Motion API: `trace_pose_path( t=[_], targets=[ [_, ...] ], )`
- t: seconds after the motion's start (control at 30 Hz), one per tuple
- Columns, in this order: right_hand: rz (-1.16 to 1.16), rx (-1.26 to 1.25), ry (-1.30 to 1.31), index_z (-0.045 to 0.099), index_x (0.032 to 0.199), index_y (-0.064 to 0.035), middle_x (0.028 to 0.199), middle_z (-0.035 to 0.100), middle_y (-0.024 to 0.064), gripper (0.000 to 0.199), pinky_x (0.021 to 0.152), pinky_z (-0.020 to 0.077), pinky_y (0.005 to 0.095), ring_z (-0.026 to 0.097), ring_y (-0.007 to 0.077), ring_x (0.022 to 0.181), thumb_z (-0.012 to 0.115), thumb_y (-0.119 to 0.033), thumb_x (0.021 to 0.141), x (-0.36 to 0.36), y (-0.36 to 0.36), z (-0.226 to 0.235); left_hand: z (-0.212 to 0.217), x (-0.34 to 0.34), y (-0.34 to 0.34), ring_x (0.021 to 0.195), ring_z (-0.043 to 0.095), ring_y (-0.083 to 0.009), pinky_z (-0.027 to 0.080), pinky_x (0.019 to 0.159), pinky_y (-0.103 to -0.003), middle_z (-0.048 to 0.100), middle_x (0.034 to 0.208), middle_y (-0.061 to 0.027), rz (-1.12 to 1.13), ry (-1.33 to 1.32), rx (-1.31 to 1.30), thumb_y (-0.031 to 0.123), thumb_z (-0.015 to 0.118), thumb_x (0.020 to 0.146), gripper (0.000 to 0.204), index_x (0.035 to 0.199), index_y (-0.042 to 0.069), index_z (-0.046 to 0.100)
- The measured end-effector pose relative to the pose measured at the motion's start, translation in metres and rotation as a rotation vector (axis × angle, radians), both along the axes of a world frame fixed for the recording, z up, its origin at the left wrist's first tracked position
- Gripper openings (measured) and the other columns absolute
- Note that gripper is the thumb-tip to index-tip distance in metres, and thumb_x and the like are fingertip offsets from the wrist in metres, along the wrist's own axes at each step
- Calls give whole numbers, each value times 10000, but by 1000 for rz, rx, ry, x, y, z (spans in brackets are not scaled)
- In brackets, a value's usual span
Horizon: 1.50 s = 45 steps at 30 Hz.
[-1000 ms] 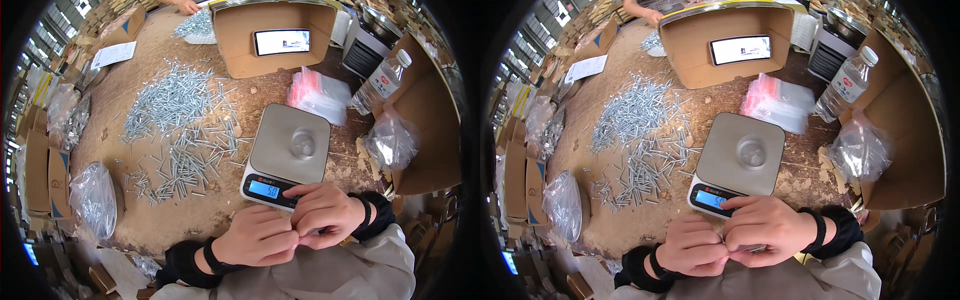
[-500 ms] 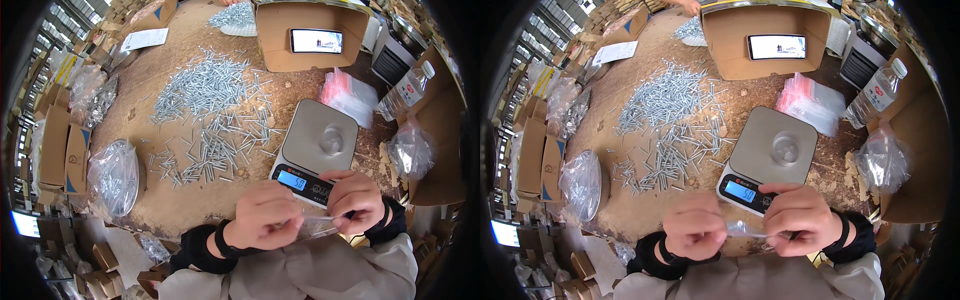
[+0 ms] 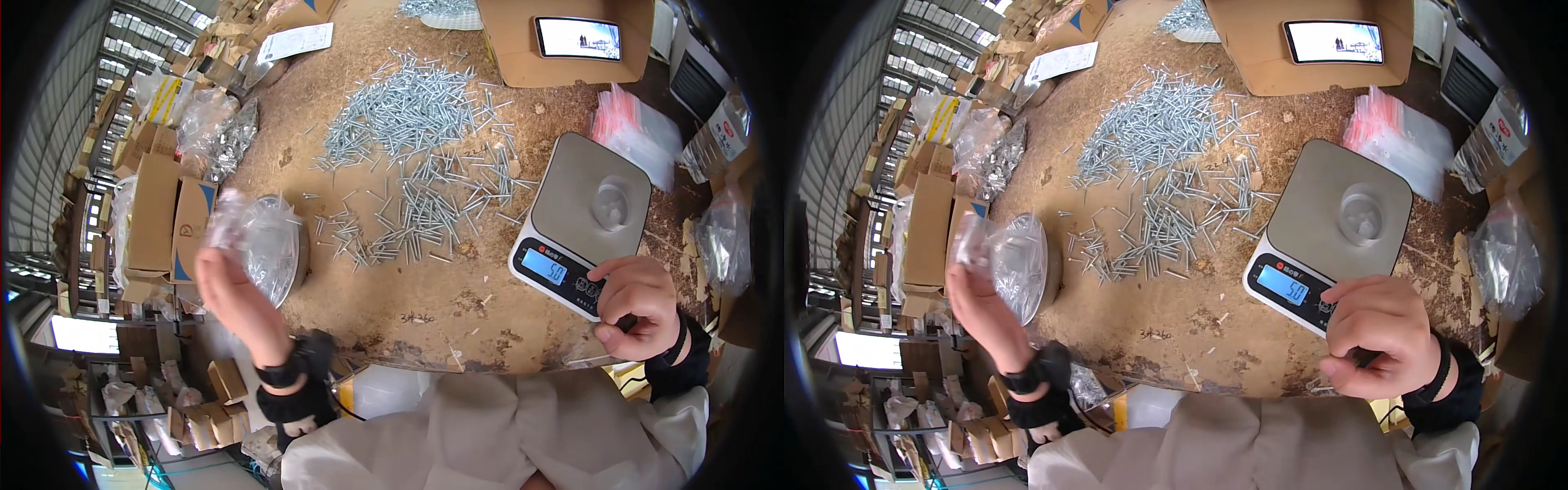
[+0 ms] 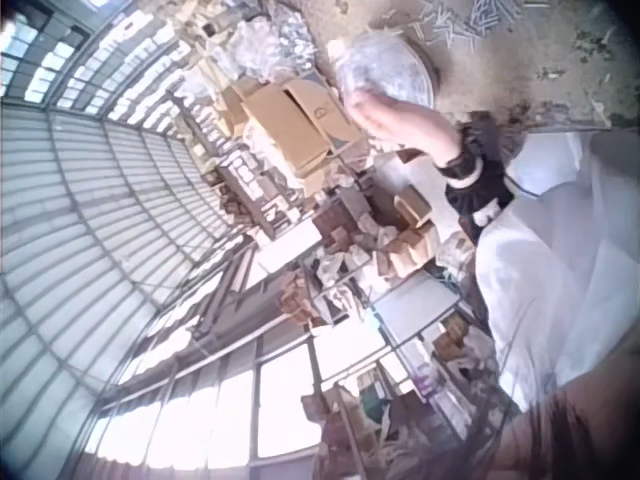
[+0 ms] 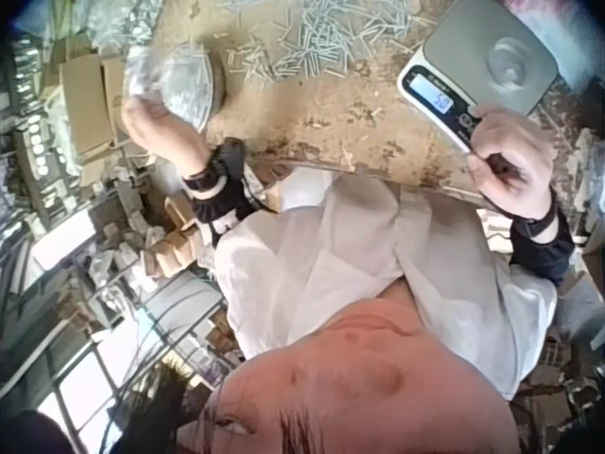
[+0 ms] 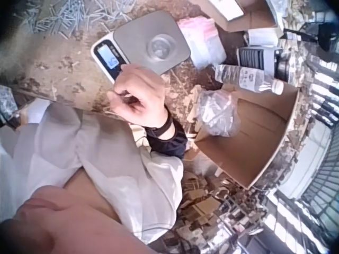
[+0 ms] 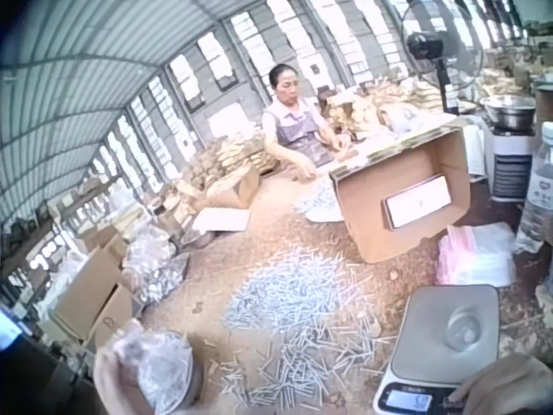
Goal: The person repeatedly scoops nails from a large pile on a table into a small plastic bag, weighs the bag on a digital scale, and then sets the bag aside. The process is repeated multiple times throughout the video.
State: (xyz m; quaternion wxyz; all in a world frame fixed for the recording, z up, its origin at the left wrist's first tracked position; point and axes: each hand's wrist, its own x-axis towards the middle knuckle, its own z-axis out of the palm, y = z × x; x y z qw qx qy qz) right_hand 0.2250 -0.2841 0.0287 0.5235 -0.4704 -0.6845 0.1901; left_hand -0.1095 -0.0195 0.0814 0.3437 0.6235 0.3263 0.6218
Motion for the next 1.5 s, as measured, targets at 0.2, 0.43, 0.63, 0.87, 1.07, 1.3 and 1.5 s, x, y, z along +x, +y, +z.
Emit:
trace_pose_path(
  t=[0.2,0.43,0.63,0.87,1.07,1.3,1.5],
  targets=[
    [3,56,-119,545,667,-102,632,580,12,204,717,552,393,589,224,560,739,-72,721,-6,5,3,-28,-117,96,959,594,-222,436,893,-334,648,1007,-115,83,1141,46,216,557,1003,196,1032,23,576],
    [-28,12,-133,542,661,-91,615,550,28,211,643,534,385,554,266,543,744,-61,716,-6,7,-1,-27,-84,97,976,536,-211,415,925,-340,597,1016,-112,-101,1094,-176,384,500,1033,404,1132,-5,546],
    [13,38,-188,566,692,-88,644,570,37,177,678,539,391,575,283,577,739,-60,719,-7,3,4,-11,-80,113,986,518,-172,408,933,-317,593,1015,-92,-180,1163,-232,370,523,1028,365,1128,20,556],
    [464,-4,833,496,996,-56,904,659,177,305,719,510,398,647,294,769,626,-5,725,1,-15,11,4,12,21,969,584,-251,442,910,-348,624,994,-137,25,1144,428,63,601,925,160,1070,-5,601],
    [934,66,1213,397,1007,-61,832,606,269,241,562,470,451,609,396,630,587,-19,864,-17,-29,48,-78,6,-27,1443,278,-375,217,1180,-444,312,1513,-279,-160,1246,132,246,613,953,689,1476,-48,274],
    [987,65,1264,393,883,-31,768,530,244,118,537,404,472,513,381,590,477,-75,952,-6,-44,53,-114,17,29,1473,207,-355,163,1195,-397,185,1582,-287,-36,961,-258,372,499,1023,783,1530,-74,102],
    [1029,75,1248,386,800,-13,731,476,233,228,518,356,480,442,373,566,397,-112,1004,4,-43,56,-134,21,102,1463,233,-341,182,1189,-382,222,1573,-267,83,780,-339,419,489,1015,802,1528,-77,123]
  ],
)
